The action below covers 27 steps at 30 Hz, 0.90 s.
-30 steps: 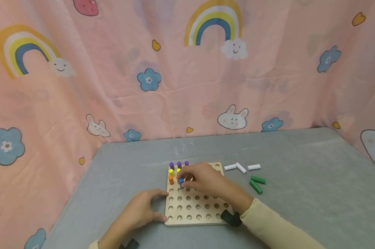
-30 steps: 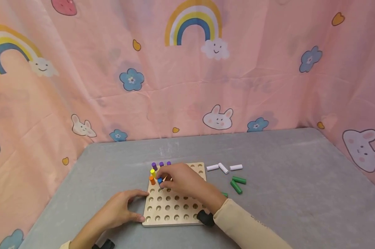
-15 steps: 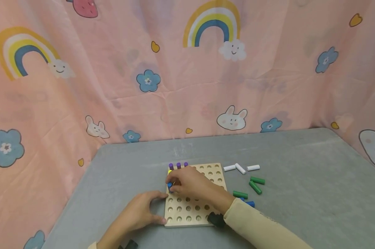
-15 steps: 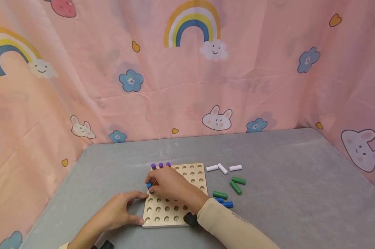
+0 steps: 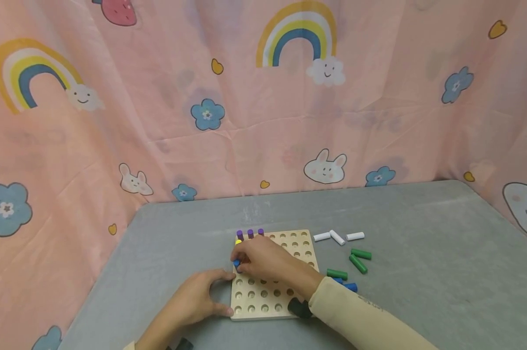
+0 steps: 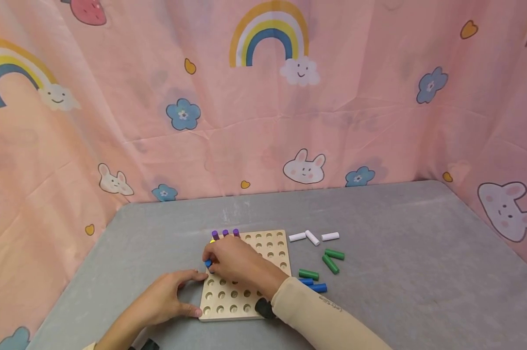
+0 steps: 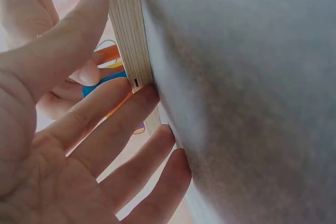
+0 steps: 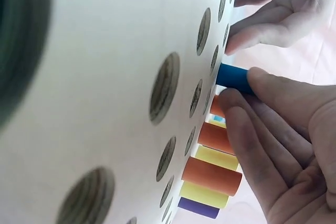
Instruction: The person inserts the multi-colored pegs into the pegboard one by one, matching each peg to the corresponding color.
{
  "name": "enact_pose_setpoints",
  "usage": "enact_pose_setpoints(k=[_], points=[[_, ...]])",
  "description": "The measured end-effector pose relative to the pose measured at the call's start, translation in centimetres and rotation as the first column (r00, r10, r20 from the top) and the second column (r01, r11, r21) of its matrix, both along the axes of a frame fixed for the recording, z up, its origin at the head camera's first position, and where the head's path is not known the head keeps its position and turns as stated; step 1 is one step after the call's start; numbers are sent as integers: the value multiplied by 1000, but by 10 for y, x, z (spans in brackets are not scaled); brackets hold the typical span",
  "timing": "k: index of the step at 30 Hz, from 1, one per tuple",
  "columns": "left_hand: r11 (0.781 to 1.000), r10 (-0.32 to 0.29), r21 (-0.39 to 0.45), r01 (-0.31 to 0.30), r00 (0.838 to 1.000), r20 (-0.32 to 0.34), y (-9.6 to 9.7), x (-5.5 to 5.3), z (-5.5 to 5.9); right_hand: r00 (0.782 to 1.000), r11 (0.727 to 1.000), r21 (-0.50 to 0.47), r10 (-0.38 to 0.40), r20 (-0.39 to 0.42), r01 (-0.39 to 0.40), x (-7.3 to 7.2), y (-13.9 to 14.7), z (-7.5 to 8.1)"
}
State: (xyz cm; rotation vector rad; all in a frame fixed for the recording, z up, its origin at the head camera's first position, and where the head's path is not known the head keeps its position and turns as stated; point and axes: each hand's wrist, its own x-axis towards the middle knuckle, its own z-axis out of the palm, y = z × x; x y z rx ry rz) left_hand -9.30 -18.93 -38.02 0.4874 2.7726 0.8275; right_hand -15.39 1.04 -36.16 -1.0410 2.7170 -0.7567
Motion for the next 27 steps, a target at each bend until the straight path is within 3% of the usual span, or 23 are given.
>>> enact_pose_setpoints(k=[6, 12, 19, 27], points=[[1000, -16, 6, 16, 1000, -15, 0, 0, 0, 1000, 1000, 11, 14, 11, -15, -1, 2, -3], [1000, 5, -15, -5, 1000, 22, 1, -1, 0, 998, 1000, -24, 6, 67, -4, 6, 16, 5], [999, 18, -33, -17, 999, 45, 3, -2, 2, 995, 996, -45, -74, 70, 77, 23, 63, 17], [999, 13, -31, -12, 999, 47, 5, 1, 2, 989, 988, -61, -141, 36, 142, 40, 130, 17]])
